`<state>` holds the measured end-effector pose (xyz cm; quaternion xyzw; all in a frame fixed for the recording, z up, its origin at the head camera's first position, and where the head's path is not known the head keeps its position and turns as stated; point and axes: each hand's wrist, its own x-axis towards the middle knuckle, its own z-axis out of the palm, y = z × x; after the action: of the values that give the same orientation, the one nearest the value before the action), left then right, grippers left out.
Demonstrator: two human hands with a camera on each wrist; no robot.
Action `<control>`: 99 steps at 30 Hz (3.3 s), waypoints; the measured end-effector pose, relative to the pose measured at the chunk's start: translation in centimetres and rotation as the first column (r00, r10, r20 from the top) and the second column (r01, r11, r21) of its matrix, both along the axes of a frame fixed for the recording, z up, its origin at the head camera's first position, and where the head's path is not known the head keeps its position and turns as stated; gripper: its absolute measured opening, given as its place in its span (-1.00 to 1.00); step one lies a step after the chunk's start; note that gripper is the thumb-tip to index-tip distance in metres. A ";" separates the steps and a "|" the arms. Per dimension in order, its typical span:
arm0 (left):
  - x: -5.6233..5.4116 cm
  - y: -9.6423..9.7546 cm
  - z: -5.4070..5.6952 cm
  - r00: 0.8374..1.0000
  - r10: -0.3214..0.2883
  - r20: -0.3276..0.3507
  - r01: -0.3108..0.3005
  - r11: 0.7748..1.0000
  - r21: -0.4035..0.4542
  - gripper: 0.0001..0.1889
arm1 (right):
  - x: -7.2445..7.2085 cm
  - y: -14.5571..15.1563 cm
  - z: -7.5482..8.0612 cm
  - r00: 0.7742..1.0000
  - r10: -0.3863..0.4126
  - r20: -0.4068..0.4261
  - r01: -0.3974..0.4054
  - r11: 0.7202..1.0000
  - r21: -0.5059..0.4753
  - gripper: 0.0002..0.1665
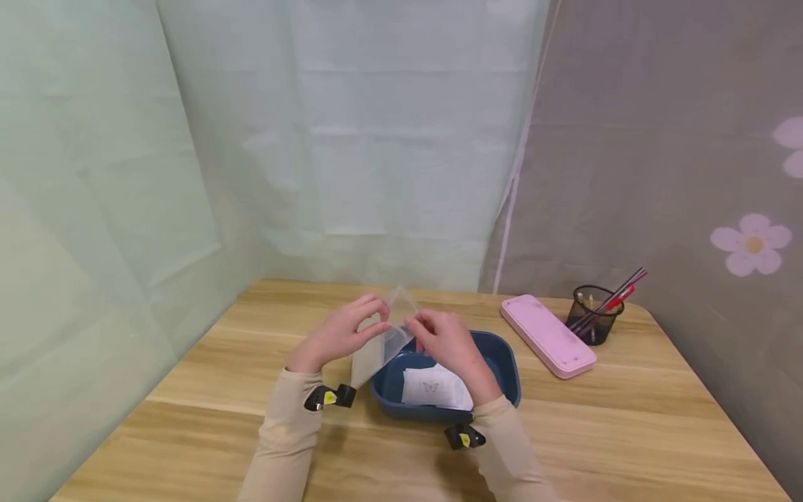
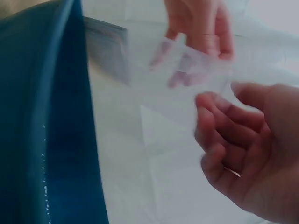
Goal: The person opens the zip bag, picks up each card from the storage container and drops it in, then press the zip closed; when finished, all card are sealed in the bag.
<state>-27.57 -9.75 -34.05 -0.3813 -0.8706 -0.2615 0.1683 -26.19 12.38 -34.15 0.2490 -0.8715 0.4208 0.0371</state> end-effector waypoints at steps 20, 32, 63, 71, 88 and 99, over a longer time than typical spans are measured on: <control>-0.3 -0.3 -0.5 0.999 -0.013 0.052 0.014 1.000 -0.020 -0.89 | 0.0 1.1 -0.1 0.922 0.338 -0.192 -0.289 0.926 0.242 -0.87; -0.5 -0.9 -0.6 0.998 -0.025 0.059 0.024 0.999 0.023 -0.90 | 0.2 1.5 0.1 0.941 0.274 -0.200 -0.219 0.940 0.260 -0.93; -0.5 -0.5 -0.5 1.000 -0.009 0.024 0.010 0.999 -0.035 -0.90 | 0.1 1.8 0.1 0.934 0.338 -0.116 -0.294 0.911 0.288 -0.87; -0.4 -0.4 -0.8 1.000 0.004 0.028 -0.002 0.998 -0.065 -0.89 | 0.3 1.6 0.2 0.941 0.330 -0.076 -0.292 0.905 0.308 -0.86; -0.4 -0.1 -0.6 1.000 0.002 0.025 0.000 0.998 -0.069 -0.90 | 0.2 2.0 0.4 0.938 0.341 -0.060 -0.306 0.897 0.318 -0.84; -0.5 -0.6 -0.8 0.998 -0.025 -0.058 0.023 0.999 -0.028 -0.90 | 0.0 3.2 0.6 0.966 0.207 -0.156 -0.174 0.964 0.203 -0.78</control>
<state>-28.10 -10.34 -34.88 -0.4015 -0.8642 -0.2403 0.1851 -26.15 15.54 -33.53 0.3705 -0.8725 0.3147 0.0494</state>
